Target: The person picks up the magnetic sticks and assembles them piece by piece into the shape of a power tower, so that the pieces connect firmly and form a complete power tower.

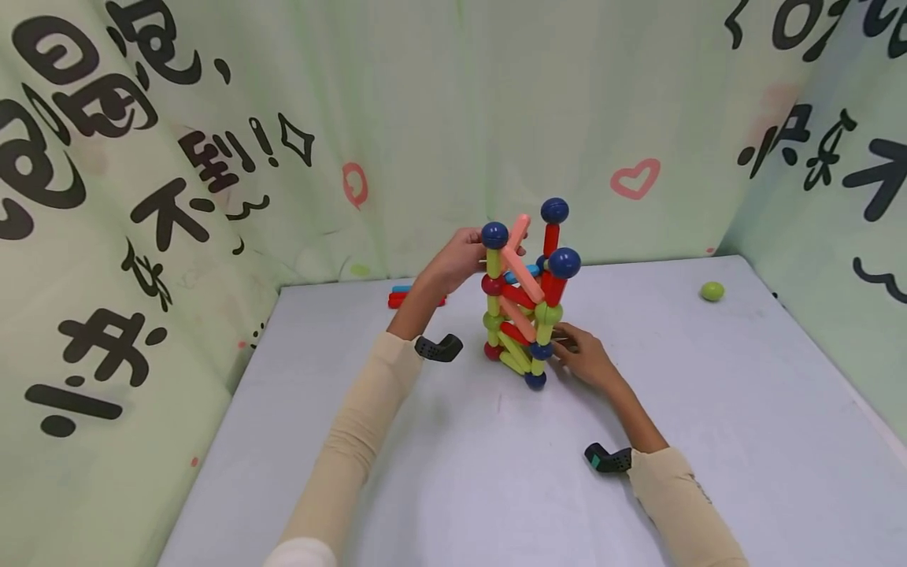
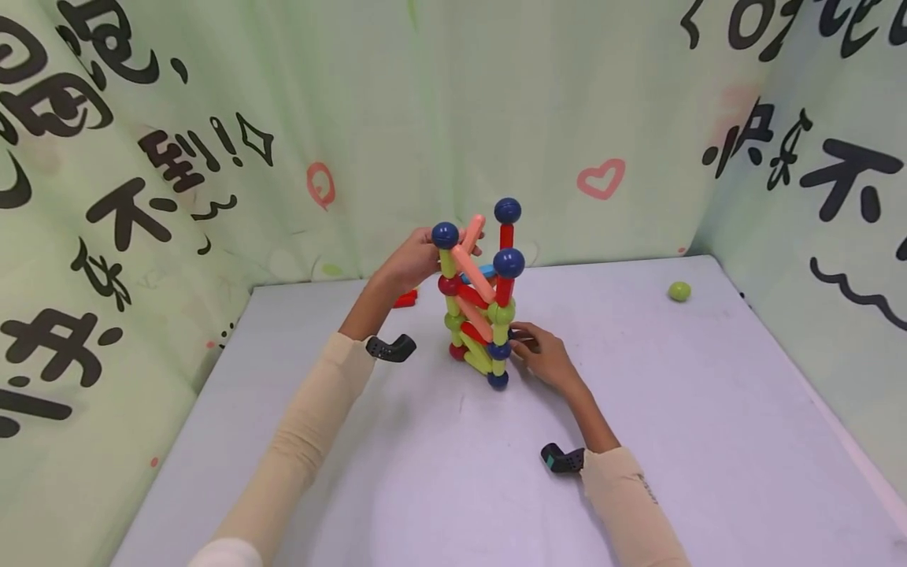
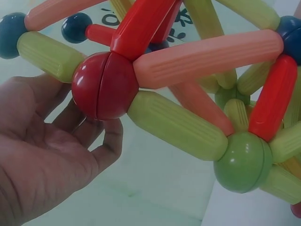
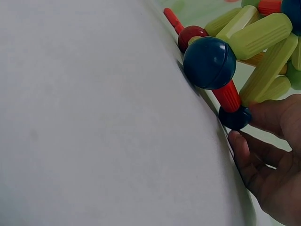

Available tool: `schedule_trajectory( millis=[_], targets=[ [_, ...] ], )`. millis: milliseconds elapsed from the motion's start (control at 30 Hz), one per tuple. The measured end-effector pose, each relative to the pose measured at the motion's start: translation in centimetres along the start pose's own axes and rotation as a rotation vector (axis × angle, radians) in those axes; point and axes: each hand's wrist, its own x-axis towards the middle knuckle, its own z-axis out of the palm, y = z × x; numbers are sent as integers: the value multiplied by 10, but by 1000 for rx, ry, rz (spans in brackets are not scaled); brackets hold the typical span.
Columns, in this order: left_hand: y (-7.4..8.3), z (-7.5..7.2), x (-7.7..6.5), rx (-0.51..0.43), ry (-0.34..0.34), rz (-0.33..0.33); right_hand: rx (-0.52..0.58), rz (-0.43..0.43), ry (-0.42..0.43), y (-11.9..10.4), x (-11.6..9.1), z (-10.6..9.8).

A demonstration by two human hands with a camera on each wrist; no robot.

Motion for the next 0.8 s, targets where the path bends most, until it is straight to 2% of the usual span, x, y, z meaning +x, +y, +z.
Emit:
schedule_trajectory(
  millis=[233, 467, 533, 633, 700, 800],
  targets=[
    [3, -1, 8, 21, -73, -27, -14, -7, 2, 1, 0, 3],
    [9, 0, 11, 26, -93, -4, 6, 8, 9, -6, -1, -2],
    [10, 1, 11, 34, -97, 0, 9, 5, 65, -11, 0, -8],
    [9, 2, 12, 32, -102, -17, 45, -14, 213, -27, 3, -22],
    [7, 2, 12, 24, -102, -33, 76, -75, 315, -43, 8, -33],
    [5, 1, 10, 2, -86, -45, 179, -179, 375, -71, 18, -48]
  ],
)
